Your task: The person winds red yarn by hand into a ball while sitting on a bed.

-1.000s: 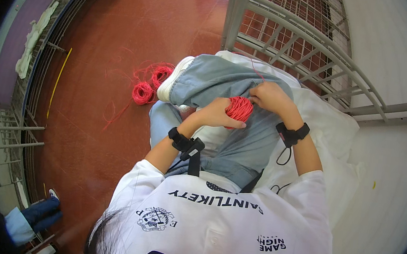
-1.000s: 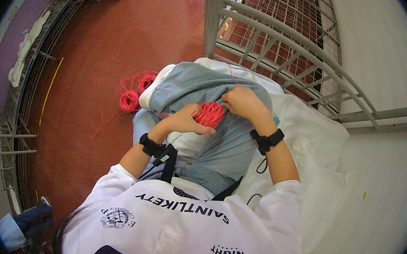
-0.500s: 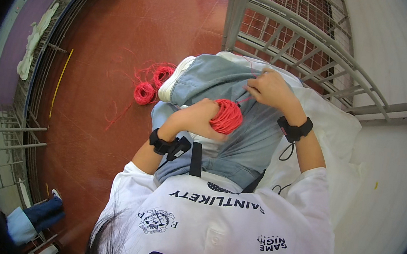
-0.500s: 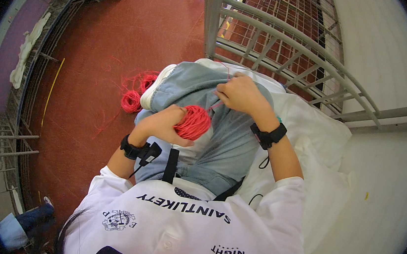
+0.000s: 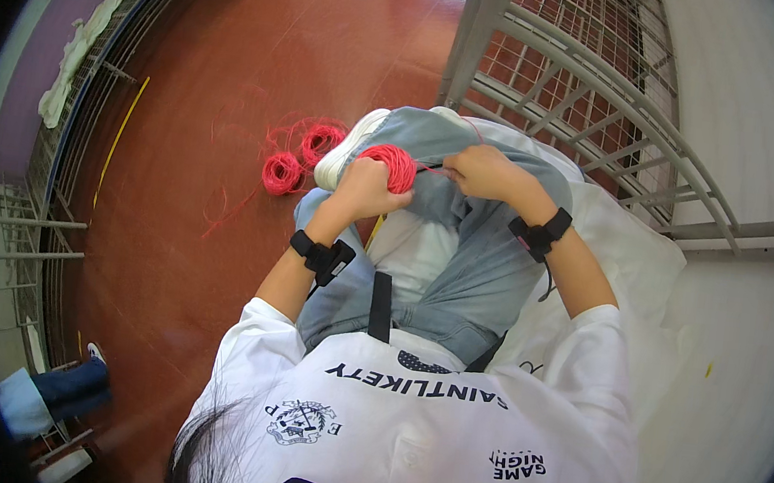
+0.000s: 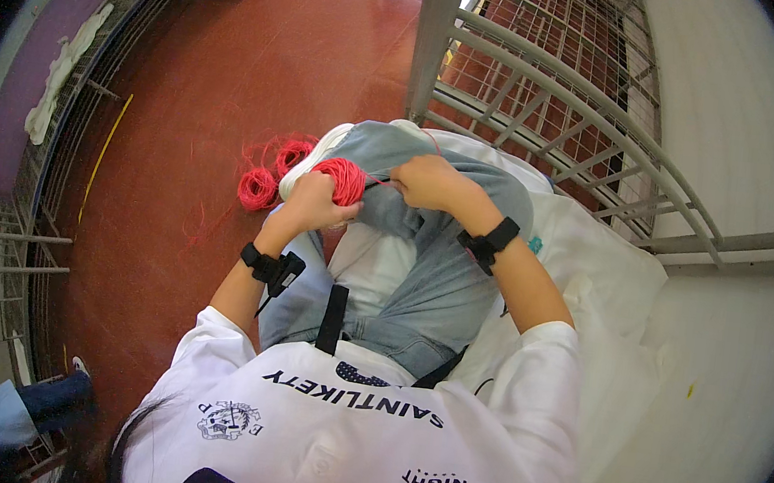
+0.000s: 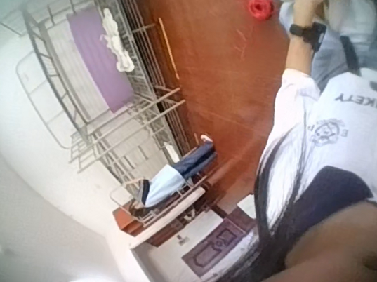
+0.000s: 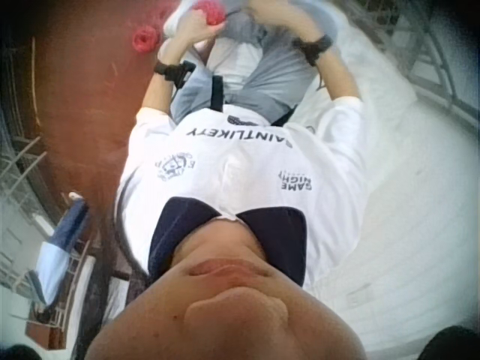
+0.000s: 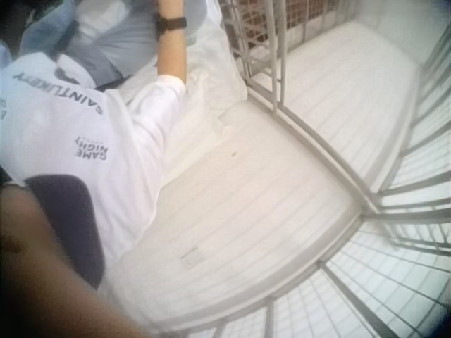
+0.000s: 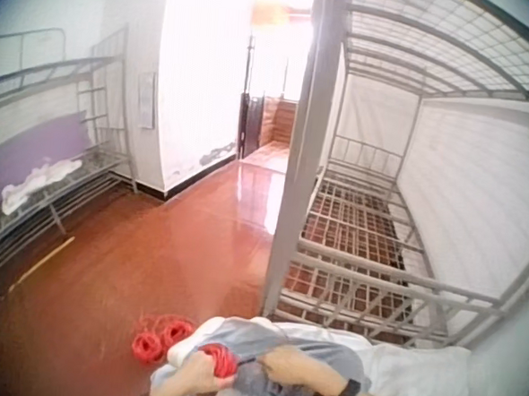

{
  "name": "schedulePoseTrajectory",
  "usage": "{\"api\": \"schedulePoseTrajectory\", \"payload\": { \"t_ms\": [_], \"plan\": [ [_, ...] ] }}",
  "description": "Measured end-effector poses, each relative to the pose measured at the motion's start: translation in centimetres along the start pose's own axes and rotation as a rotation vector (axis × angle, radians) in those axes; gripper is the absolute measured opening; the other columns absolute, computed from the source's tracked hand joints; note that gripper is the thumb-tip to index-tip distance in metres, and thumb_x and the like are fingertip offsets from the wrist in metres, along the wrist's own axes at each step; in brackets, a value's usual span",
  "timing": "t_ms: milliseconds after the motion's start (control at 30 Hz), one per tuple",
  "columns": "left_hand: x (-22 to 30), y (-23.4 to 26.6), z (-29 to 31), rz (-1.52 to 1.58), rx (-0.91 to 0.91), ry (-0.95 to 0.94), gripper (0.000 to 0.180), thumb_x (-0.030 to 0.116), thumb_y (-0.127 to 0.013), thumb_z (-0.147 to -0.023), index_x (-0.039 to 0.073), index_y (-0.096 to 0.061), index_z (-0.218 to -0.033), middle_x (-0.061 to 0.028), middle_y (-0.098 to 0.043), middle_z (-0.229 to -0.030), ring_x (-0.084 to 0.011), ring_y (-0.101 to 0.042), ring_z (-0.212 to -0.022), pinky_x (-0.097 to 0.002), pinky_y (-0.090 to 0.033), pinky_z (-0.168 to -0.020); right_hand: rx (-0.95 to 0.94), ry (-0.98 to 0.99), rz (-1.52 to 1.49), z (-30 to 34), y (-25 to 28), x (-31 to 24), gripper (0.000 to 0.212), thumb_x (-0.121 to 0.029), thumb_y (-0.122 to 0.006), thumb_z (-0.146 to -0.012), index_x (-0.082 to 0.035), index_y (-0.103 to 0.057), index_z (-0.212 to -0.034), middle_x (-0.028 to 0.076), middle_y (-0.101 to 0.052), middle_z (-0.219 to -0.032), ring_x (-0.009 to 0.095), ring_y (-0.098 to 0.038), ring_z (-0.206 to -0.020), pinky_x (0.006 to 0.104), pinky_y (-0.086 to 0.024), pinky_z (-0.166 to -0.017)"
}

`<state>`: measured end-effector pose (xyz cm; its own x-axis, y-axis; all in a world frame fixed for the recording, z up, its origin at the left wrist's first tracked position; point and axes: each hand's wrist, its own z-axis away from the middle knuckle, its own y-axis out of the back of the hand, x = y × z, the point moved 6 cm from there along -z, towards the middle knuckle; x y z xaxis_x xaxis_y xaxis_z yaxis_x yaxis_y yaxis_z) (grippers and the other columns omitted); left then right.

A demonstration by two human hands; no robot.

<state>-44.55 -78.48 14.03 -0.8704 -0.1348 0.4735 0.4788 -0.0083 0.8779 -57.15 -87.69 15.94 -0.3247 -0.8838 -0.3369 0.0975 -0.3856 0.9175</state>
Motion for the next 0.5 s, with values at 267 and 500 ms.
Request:
{"api": "schedulePoseTrajectory", "payload": {
  "t_ms": [267,500],
  "plan": [
    [0.9,0.6,-0.1,0.316,0.088,-0.057,0.04,0.038,-0.064,-0.072,0.0,-0.058,-0.064,-0.0192,-0.056,-0.061,-0.0347,-0.055,-0.059,-0.0413,-0.044,-0.057,0.446,-0.164,-0.514,0.9,0.3,-2.2,0.018,-0.018,-0.046,-0.086,-0.001,-0.054,-0.082,0.02,-0.058,-0.074,0.037,-0.056,-0.071,0.043,-0.042,-0.061],
    [3.4,1.4,0.5,0.597,0.335,-0.278,0.022,0.023,-0.05,-0.087,0.002,-0.058,-0.086,-0.0174,-0.058,-0.084,-0.0361,-0.053,-0.081,-0.0405,-0.041,-0.073,0.54,-0.334,-0.969,2.3,0.8,-5.3,0.02,-0.02,-0.046,-0.088,0.0,-0.052,-0.09,0.02,-0.057,-0.07,0.037,-0.057,-0.068,0.0407,-0.042,-0.059]
  ]
}}
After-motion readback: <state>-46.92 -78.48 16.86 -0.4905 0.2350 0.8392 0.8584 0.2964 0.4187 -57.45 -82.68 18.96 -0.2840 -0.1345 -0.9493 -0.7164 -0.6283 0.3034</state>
